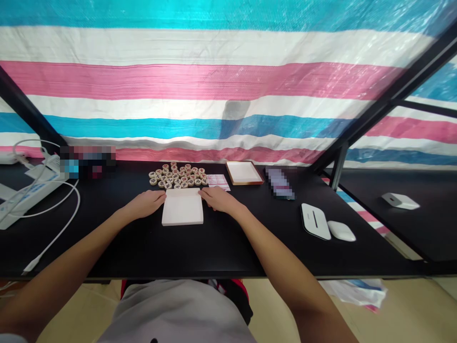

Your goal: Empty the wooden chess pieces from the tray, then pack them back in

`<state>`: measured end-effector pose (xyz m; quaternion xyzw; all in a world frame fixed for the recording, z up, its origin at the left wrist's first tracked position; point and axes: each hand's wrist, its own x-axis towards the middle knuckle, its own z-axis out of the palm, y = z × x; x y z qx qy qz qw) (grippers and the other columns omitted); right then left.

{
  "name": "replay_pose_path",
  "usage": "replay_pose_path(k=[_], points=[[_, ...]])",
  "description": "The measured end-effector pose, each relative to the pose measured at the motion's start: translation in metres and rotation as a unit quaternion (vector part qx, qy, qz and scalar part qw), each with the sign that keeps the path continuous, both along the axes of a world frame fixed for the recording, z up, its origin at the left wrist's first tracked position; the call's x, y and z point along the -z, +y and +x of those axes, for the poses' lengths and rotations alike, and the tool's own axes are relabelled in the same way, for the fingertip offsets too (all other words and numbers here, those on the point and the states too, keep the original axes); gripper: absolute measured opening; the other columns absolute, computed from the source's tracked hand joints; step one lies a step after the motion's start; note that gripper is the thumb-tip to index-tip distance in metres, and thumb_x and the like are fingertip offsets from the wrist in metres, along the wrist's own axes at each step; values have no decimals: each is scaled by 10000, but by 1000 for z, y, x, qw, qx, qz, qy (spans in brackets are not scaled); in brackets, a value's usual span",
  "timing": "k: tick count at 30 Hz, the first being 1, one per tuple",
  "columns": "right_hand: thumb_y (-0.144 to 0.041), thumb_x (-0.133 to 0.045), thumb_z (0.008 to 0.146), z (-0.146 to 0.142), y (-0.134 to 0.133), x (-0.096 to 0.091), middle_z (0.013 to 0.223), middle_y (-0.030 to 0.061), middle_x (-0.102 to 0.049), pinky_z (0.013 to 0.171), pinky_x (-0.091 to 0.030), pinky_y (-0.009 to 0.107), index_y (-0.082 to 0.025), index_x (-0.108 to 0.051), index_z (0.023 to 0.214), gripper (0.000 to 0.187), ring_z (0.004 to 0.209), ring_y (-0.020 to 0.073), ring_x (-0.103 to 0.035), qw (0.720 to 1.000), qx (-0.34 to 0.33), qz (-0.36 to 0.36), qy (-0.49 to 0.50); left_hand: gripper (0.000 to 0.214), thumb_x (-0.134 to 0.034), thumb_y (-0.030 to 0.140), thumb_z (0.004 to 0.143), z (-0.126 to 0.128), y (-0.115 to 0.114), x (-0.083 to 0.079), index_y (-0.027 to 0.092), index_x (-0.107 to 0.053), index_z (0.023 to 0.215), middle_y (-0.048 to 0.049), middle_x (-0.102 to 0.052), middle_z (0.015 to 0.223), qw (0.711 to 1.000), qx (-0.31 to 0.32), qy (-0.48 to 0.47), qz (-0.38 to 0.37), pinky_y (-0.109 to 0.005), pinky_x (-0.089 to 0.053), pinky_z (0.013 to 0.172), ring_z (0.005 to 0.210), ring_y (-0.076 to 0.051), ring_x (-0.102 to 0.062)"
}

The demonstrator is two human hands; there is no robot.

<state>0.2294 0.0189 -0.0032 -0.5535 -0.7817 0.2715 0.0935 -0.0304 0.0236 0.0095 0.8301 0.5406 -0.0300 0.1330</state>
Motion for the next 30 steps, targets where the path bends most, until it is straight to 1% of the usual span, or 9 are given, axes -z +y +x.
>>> replay_pose_path(k=[2,3,5,7,10,14,19,24,30], points=[[-384,-272,978,5,2,-2,683,26,-641,636,-419,219,-178,-566,779,410,622,134,-613,997,15,68,-44,389,-231,355,927,0,0,1,204,-579,842,-110,-676,941,1000,1,1,2,-361,-470,725,839,-280,-650],[-376,-282,976,8,4,-3,733,47,-660,682,-419,235,-177,-582,803,399,714,160,-630,991,39,106,-76,390,-228,355,927,0,0,1,203,-577,842,-112,-676,937,1000,2,2,4,-361,-470,721,834,-281,-651],[-366,-327,961,15,8,-1,858,94,-678,719,-420,269,-168,-603,883,348,825,209,-634,969,113,164,-149,389,-224,351,926,0,0,2,201,-573,842,-114,-676,933,1000,4,5,7,-362,-470,713,832,-285,-653],[-367,-393,935,22,13,4,969,127,-664,723,-428,287,-156,-604,967,300,869,237,-629,947,174,185,-198,386,-222,349,925,0,0,2,203,-570,843,-112,-677,932,1000,5,9,10,-363,-471,711,835,-287,-654],[-374,-428,918,29,17,14,1055,157,-628,738,-446,309,-140,-592,1042,311,941,266,-608,928,214,193,-236,381,-225,348,923,0,0,2,210,-574,853,-106,-680,940,1000,6,13,11,-363,-473,717,843,-284,-654],[-390,-426,913,29,17,22,1093,180,-598,744,-469,344,-132,-584,1081,346,999,302,-575,918,222,199,-262,375,-232,340,921,1,-1,1,211,-580,865,-107,-681,952,1000,4,14,8,-373,-475,726,852,-290,-655],[-423,-406,919,25,15,20,1082,195,-602,755,-478,361,-120,-588,1091,393,1007,313,-566,918,223,190,-268,374,-242,345,919,1,-2,0,205,-586,869,-121,-680,957,1000,3,11,3,-375,-474,722,854,-300,-653],[-472,-360,927,25,15,19,1091,197,-597,754,-484,381,-108,-590,1086,459,1013,331,-574,921,230,177,-259,382,-238,349,921,0,-2,0,211,-588,857,-114,-682,954,1000,3,3,3,-365,-473,720,851,-292,-655],[-526,-372,914,25,17,20,1087,210,-592,776,-477,357,-95,-586,1094,513,988,305,-609,927,232,151,-254,376,-236,350,920,-1,-1,2,215,-580,849,-106,-682,942,1000,4,12,9,-364,-473,705,834,-290,-655]])
